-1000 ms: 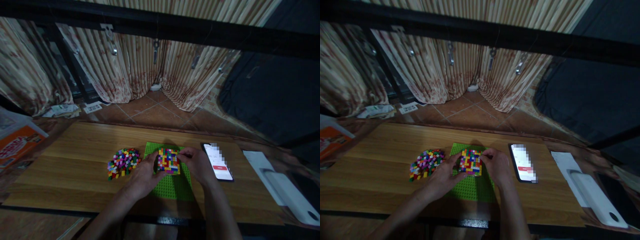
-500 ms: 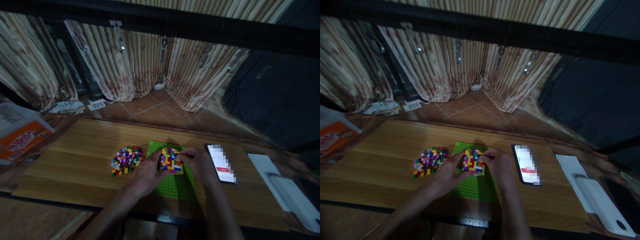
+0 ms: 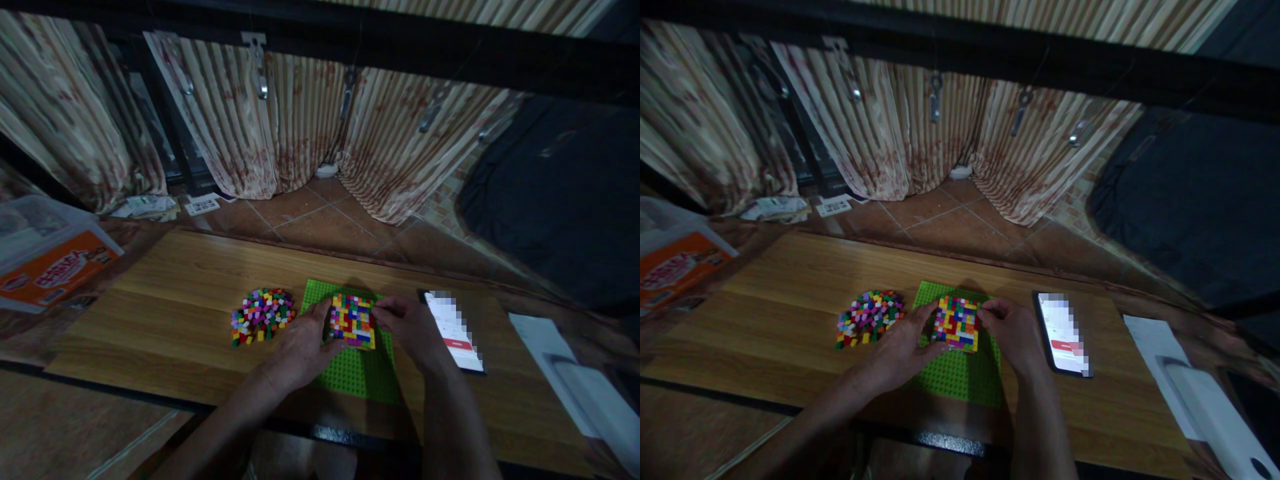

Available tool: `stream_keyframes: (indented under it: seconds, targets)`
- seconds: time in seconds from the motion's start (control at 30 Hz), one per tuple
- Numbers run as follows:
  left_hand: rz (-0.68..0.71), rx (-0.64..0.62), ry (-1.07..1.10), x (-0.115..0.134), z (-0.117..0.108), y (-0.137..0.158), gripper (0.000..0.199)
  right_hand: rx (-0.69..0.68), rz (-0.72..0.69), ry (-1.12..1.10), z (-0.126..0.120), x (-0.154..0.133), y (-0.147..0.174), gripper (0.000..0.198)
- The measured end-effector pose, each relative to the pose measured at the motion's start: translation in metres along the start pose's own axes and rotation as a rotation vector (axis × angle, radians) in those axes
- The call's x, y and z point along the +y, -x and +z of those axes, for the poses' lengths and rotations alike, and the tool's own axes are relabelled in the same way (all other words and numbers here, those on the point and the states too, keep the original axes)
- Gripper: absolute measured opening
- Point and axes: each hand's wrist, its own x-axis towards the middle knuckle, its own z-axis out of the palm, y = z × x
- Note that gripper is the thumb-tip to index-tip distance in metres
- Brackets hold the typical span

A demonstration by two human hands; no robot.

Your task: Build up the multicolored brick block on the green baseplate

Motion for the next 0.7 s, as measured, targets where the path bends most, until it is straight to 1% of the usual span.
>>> stream_keyframes:
  seconds: [0.13,0.3,0.47,0.7]
  targets:
    - [0.006,0.0,0.009,0.001,0.0,0.0,0.061,-0.017,0.013,0.017,0.0,0.001,-0.001,0.026]
    - [-0.017,-0.025,0.018,0.005,-0.004,-0.001,0.061,-0.031,0.02,-0.011,-0.001,-0.008,0.004,0.03]
    - [0.009,-0.005,0.025,0.003,-0.003,-0.001,0.059,-0.023,0.028,-0.017,0.001,-0.008,0.004,0.036]
    - [0.016,-0.009,0.029,0.002,-0.001,0.001,0.055,0.015,0.051,-0.019,0.005,-0.005,0.001,0.035]
